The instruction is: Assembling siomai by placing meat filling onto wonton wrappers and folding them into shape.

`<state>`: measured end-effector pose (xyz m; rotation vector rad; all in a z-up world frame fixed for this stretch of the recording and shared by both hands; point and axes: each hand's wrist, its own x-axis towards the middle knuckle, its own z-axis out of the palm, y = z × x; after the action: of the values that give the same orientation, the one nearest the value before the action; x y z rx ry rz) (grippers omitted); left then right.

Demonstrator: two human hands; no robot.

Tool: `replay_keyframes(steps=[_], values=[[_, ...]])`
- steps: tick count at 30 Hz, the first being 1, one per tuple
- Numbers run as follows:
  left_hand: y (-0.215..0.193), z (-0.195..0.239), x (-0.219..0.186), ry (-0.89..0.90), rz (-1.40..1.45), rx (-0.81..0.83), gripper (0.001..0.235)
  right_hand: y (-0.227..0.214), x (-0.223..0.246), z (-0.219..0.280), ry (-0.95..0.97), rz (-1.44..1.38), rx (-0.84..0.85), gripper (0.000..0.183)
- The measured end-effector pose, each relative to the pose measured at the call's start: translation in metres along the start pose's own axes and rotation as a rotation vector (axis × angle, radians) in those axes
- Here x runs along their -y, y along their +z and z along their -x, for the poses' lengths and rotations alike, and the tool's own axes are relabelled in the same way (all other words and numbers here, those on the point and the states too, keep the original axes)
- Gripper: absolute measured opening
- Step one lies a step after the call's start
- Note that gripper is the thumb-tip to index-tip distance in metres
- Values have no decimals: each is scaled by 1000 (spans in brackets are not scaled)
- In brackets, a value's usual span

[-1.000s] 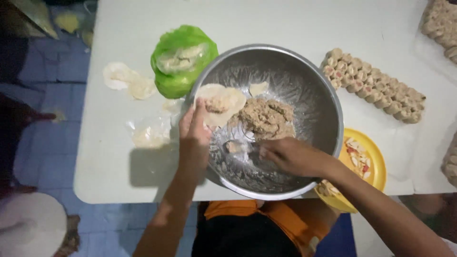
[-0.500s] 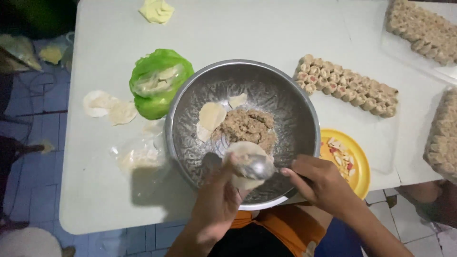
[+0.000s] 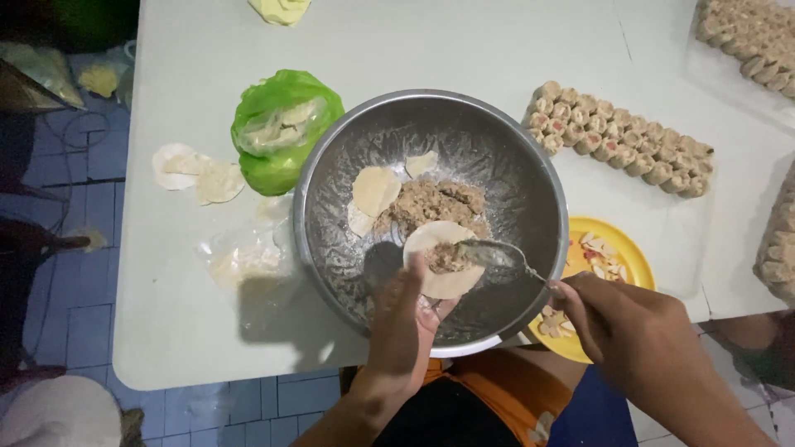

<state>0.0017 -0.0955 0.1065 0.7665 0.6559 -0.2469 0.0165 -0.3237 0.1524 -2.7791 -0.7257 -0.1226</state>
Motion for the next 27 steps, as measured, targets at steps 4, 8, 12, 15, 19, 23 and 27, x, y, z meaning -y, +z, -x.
replay_keyframes(steps=[4, 8, 12, 15, 19, 23, 27], values=[[-2, 1, 9, 70, -134, 31, 52, -22, 16, -12, 288, 62, 336, 20], [-7, 3, 20, 75, -326, -74, 40, -37, 30, -23, 586, 27, 565, 22], [-9, -4, 38, 121, -160, 21, 44, -47, 46, -38, 760, -123, 757, 29], [-5, 0, 24, 186, -278, 23, 53, -41, 38, -34, 688, -174, 707, 30], [-6, 2, 27, 23, -330, 126, 53, -26, 28, -15, 588, 27, 710, 31], [-1, -6, 22, 108, -280, 1, 62, -10, 11, 8, 52, 331, 79, 19], [-5, -10, 11, 76, 92, 45, 92, -26, 24, -5, 236, 152, 346, 28]])
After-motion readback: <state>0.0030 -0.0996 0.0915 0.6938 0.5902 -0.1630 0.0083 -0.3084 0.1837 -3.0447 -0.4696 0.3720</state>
